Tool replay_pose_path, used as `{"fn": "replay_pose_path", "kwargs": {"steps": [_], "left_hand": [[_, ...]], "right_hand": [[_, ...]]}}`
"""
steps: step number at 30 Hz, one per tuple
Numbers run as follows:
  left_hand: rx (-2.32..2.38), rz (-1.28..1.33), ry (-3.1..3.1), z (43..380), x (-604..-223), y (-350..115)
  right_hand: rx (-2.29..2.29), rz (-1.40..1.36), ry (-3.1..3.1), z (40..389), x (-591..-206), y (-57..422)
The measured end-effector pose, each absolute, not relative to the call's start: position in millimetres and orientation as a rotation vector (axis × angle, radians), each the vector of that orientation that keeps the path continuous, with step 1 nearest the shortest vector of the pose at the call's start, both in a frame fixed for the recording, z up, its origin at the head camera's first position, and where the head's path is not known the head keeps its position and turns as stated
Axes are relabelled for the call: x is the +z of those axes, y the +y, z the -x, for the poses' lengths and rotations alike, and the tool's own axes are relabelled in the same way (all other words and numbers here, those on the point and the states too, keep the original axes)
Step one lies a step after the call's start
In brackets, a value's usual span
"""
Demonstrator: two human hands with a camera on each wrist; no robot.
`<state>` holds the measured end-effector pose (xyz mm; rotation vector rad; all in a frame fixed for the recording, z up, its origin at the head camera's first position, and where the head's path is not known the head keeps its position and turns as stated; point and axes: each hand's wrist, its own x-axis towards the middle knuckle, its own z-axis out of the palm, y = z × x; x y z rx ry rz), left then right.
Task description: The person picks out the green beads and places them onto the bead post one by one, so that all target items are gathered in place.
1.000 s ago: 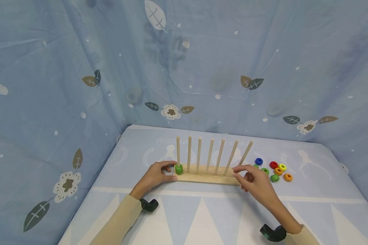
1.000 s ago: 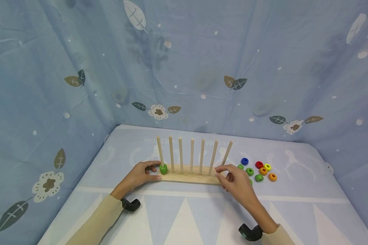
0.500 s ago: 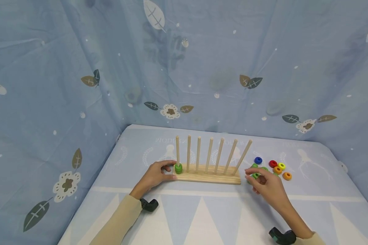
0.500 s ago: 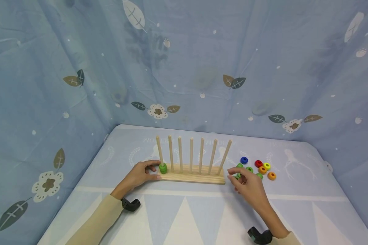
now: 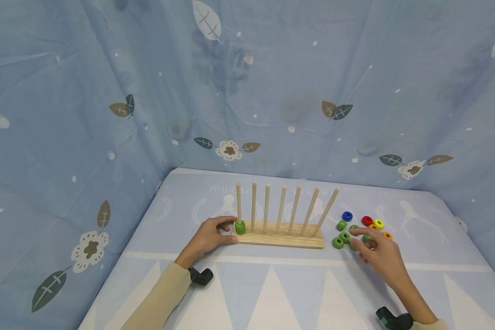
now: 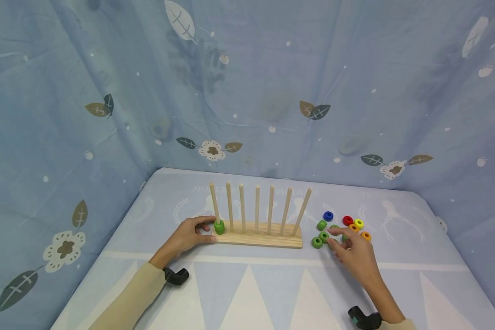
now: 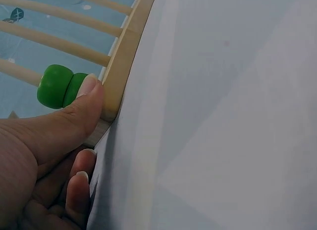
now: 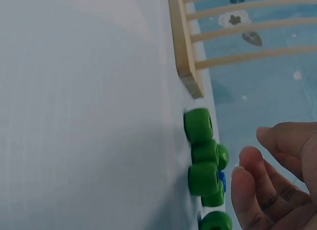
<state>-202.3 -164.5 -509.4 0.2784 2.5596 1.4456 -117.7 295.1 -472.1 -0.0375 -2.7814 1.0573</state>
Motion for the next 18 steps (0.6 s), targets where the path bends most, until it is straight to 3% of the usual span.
{"fn": "replay_pose_path", "kwargs": {"steps": [18], "left_hand": [[1.454, -0.273, 2.556, 202.3, -509.2, -164.7]], "right_hand": [[0.983, 0.195, -2.774, 125.4, -489.7, 324.0]]}}
